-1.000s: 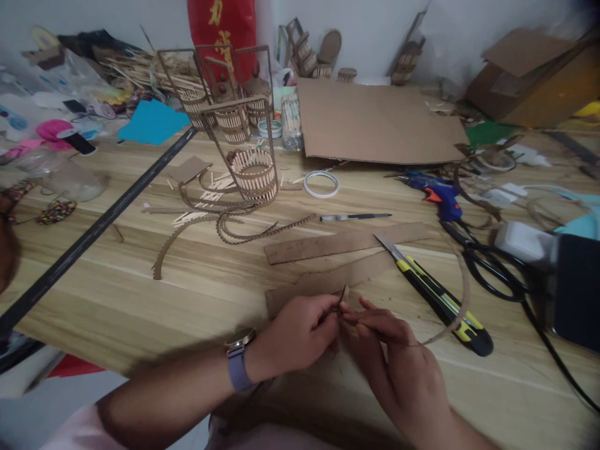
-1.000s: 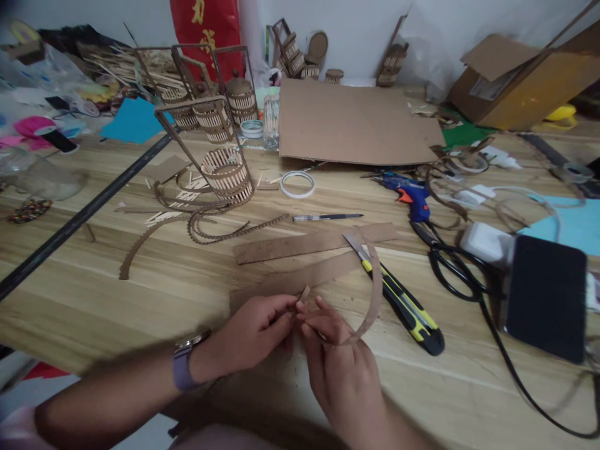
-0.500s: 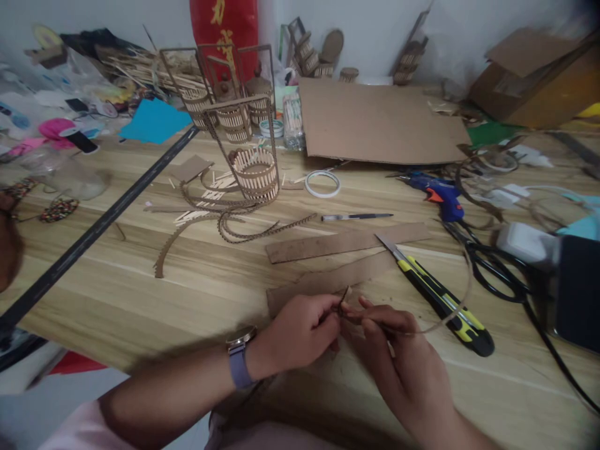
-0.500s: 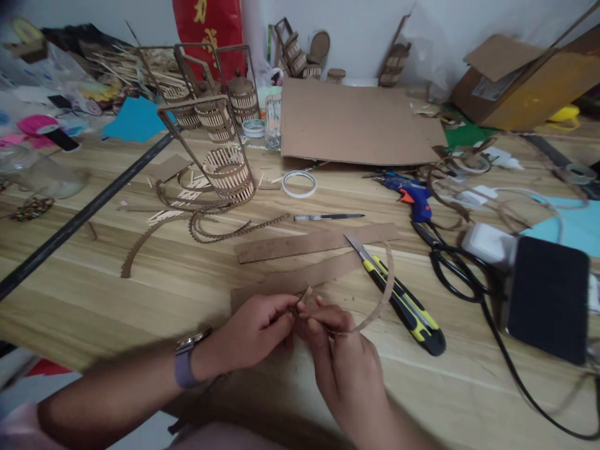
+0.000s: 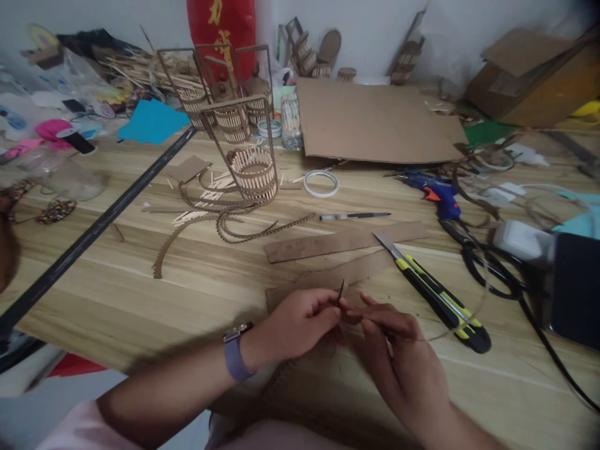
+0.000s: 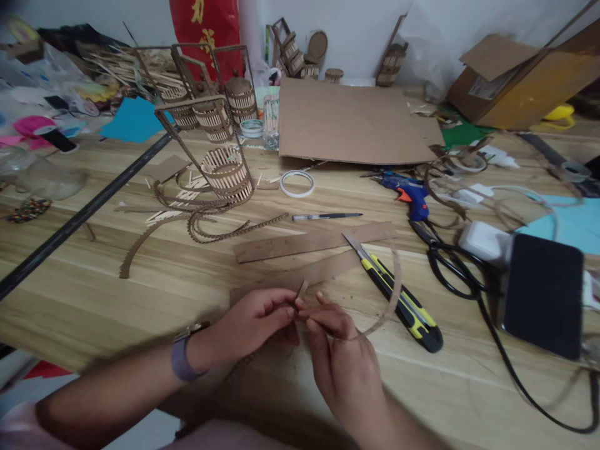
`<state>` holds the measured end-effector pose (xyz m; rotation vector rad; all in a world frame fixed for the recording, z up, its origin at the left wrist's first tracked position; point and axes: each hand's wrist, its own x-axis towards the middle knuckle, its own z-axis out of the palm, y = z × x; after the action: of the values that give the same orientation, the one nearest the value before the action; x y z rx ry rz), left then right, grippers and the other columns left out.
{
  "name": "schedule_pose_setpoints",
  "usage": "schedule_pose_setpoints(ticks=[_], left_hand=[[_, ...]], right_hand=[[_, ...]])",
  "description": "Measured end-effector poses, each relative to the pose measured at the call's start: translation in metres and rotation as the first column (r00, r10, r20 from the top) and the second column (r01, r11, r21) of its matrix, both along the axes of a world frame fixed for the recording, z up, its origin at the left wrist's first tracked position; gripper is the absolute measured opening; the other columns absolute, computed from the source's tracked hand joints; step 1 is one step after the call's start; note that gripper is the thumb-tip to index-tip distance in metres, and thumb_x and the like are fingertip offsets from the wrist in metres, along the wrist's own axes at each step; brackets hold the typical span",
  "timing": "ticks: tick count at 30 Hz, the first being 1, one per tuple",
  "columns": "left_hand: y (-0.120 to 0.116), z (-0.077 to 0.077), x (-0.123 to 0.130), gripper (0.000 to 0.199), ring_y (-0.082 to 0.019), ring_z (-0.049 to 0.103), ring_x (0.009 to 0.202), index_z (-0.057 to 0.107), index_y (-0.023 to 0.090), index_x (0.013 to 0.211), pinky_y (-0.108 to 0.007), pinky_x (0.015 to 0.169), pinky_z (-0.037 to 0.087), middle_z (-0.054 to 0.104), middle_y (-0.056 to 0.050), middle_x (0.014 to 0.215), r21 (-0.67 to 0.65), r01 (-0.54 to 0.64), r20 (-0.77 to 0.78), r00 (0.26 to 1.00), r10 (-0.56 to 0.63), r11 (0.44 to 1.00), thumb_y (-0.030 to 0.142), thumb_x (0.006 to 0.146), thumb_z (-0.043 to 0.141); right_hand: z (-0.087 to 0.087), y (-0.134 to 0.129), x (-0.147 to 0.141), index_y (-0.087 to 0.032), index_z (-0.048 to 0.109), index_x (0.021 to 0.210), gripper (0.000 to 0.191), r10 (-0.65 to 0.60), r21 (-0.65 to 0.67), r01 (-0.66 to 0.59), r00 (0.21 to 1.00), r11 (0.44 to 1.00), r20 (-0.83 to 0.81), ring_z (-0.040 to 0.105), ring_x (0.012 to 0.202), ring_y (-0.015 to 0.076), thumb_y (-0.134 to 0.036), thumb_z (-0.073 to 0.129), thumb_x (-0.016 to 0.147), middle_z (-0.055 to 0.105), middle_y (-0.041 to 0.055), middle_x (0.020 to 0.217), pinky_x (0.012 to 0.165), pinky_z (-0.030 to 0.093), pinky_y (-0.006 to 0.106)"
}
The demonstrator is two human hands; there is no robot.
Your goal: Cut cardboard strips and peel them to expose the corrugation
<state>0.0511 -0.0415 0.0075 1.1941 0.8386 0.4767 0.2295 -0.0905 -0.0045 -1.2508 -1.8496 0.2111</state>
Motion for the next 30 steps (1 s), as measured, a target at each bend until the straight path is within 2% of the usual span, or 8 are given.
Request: schedule_pose_setpoints(ticks=[3,6,11,17,22,26,30], left_hand=[[0.0052,-0.0018,-0.0001,0.019,-0.014,0.061,0.070,0.074,0.016,0.095,-0.026,0.070,0.048,0.068,-0.001,0.076,-0.190,-0.026,0.148,0.987,0.055,0.981,0.025,0.091,0.057],[0.0074,-0.0041,0.0002,0.016,-0.012,0.059,0.069,0.075,0.014,0.089,-0.025,0.070,0.046,0.070,-0.003,0.079,-0.296,-0.054,0.234,0.964,0.127,0.954,0.026,0.081,0.066],[0.0068,-0.0031,0.0017,0.017,-0.011,0.056,0.069,0.075,0.014,0.082,-0.024,0.068,0.042,0.067,-0.001,0.078,-0.419,-0.122,0.212,0.950,0.227,0.900,0.024,0.069,0.073],[0.0073,-0.0008,0.0022,0.013,-0.012,0.052,0.068,0.073,0.014,0.076,-0.025,0.067,0.038,0.062,0.001,0.071,-0.360,-0.138,0.151,0.967,0.203,0.923,0.022,0.069,0.065],[0.0058,-0.0024,0.0033,0.010,-0.012,0.051,0.070,0.067,0.015,0.072,-0.025,0.069,0.038,0.062,0.000,0.073,-0.304,-0.147,0.176,0.962,0.207,0.941,0.024,0.069,0.065],[0.0047,-0.0029,0.0042,0.012,-0.012,0.052,0.073,0.067,0.015,0.075,-0.026,0.073,0.040,0.062,0.000,0.076,-0.318,-0.141,0.194,0.958,0.210,0.937,0.026,0.069,0.067],[0.0045,-0.0035,0.0048,0.011,-0.012,0.053,0.074,0.068,0.015,0.075,-0.025,0.073,0.041,0.063,0.000,0.076,-0.336,-0.154,0.191,0.955,0.228,0.929,0.023,0.067,0.067]], right_hand=[[-0.0007,0.0022,0.0000,-0.027,0.054,0.100,0.008,0.046,-0.022,-0.048,0.994,0.999,-0.103,0.080,0.089,0.0196,-0.023,0.048,0.103,0.078,0.0001,0.085,0.092,0.065,0.042],[-0.0006,0.0036,0.0003,-0.027,0.054,0.099,0.009,0.068,-0.027,-0.073,0.984,0.997,-0.163,0.080,0.087,0.0191,-0.022,0.048,0.103,0.077,-0.0002,0.084,0.095,0.063,0.045],[0.0010,0.0035,0.0013,-0.027,0.055,0.102,0.011,0.110,-0.020,-0.114,0.984,0.993,-0.141,0.080,0.092,0.0206,-0.016,0.051,0.099,0.080,0.0027,0.094,0.099,0.061,0.049],[0.0025,0.0038,-0.0009,-0.027,0.057,0.102,0.010,0.102,0.019,-0.101,0.993,0.995,-0.063,0.080,0.089,0.0198,-0.019,0.051,0.101,0.080,0.0018,0.093,0.098,0.063,0.046],[0.0024,0.0045,-0.0042,-0.027,0.056,0.103,0.010,0.059,0.036,-0.057,0.996,0.998,-0.070,0.080,0.088,0.0183,-0.020,0.048,0.103,0.080,0.0011,0.092,0.097,0.063,0.045],[0.0026,0.0042,-0.0050,-0.027,0.054,0.102,0.008,0.052,0.019,-0.050,0.991,0.999,-0.126,0.080,0.092,0.0190,-0.020,0.049,0.102,0.080,0.0016,0.093,0.097,0.063,0.045],[0.0024,0.0032,-0.0046,-0.027,0.053,0.103,0.011,0.067,0.023,-0.065,0.993,0.998,-0.095,0.080,0.094,0.0193,-0.017,0.049,0.101,0.081,0.0016,0.096,0.099,0.062,0.046]])
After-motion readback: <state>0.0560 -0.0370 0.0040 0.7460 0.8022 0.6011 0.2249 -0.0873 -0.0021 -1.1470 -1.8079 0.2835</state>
